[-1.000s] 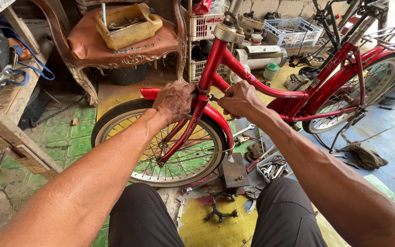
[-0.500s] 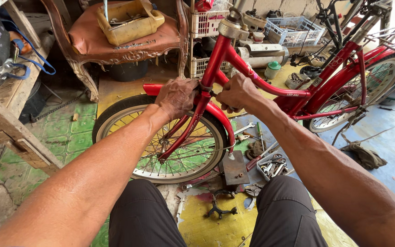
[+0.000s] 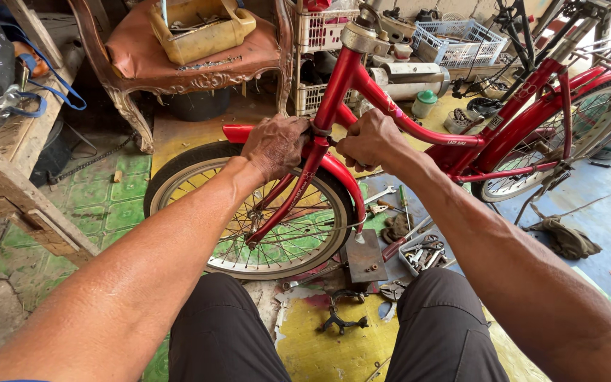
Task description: The person assembles a bicycle brake caliper by inserting a bolt and tightening it with a wrench. They then attach the brake cable and secure the assembly to the front fork of a red bicycle.
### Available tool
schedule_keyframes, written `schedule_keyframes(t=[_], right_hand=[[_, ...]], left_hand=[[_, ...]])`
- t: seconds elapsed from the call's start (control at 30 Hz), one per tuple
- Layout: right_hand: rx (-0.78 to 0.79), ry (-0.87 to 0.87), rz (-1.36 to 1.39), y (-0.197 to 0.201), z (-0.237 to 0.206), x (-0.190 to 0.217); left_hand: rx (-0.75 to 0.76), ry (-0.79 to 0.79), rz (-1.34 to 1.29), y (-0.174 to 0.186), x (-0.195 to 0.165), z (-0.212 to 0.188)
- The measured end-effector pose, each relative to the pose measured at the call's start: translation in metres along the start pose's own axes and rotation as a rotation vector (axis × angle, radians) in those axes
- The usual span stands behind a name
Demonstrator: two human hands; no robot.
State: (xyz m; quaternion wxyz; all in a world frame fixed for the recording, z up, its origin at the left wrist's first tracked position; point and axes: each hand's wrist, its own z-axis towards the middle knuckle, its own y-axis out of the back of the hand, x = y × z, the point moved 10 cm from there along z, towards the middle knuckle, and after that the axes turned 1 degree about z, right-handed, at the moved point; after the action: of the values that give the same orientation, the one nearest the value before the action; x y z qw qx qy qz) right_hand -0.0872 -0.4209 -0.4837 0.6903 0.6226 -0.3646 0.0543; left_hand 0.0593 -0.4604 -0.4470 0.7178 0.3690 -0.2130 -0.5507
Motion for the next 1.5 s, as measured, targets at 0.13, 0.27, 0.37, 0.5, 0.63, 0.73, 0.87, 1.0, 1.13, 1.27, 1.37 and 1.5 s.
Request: schedule_keyframes(t=[0.13, 0.27, 0.37, 0.5, 0.63, 0.73, 0.87, 1.0, 1.13, 1.27, 1.37, 1.5], right_hand=[[0.023, 0.006, 0.019, 0.002, 0.005, 0.004], [0.041, -0.004, -0.038, -0.010, 0.014, -0.007], [-0.068, 0.074, -0.069, -0.032, 0.007, -0.016], [-0.140, 0.132, -0.232, -0.073, -0.009, -0.028], [-0.152, 0.086, 0.001, -0.070, -0.015, -0.051], [-0.160, 0.017, 0.591, -0.061, -0.016, -0.072], [-0.088, -0.174, 1.153, -0.080, -0.007, -0.081], [-0.101, -0.416, 1.367, -0.106, -0.003, -0.079], [-0.109, -0.444, 1.521, -0.111, 0.012, -0.062], [-0.113, -0.497, 1.682, -0.122, 0.021, -0.056], [-0.112, -0.508, 1.738, -0.126, 0.024, -0.054], [-0.093, -0.519, 1.853, -0.123, 0.023, -0.050]], left_hand=[[0.019, 0.020, 0.005, 0.001, 0.001, -0.001], [0.013, 0.022, -0.027, 0.003, 0.002, -0.004], [0.014, -0.030, 0.010, -0.001, 0.000, -0.002], [-0.036, -0.021, -0.046, -0.001, 0.004, 0.000], [-0.004, -0.011, -0.033, -0.005, 0.007, -0.001], [-0.003, -0.008, 0.013, -0.005, 0.004, -0.002], [0.044, 0.017, 0.022, -0.007, 0.006, -0.001], [0.045, -0.001, 0.072, -0.007, 0.005, 0.000], [0.143, 0.001, 0.103, -0.016, 0.005, 0.001], [0.206, 0.024, 0.113, -0.016, 0.006, 0.002], [0.174, 0.062, 0.050, -0.009, 0.007, 0.003], [0.156, 0.077, -0.018, -0.005, 0.005, 0.003]])
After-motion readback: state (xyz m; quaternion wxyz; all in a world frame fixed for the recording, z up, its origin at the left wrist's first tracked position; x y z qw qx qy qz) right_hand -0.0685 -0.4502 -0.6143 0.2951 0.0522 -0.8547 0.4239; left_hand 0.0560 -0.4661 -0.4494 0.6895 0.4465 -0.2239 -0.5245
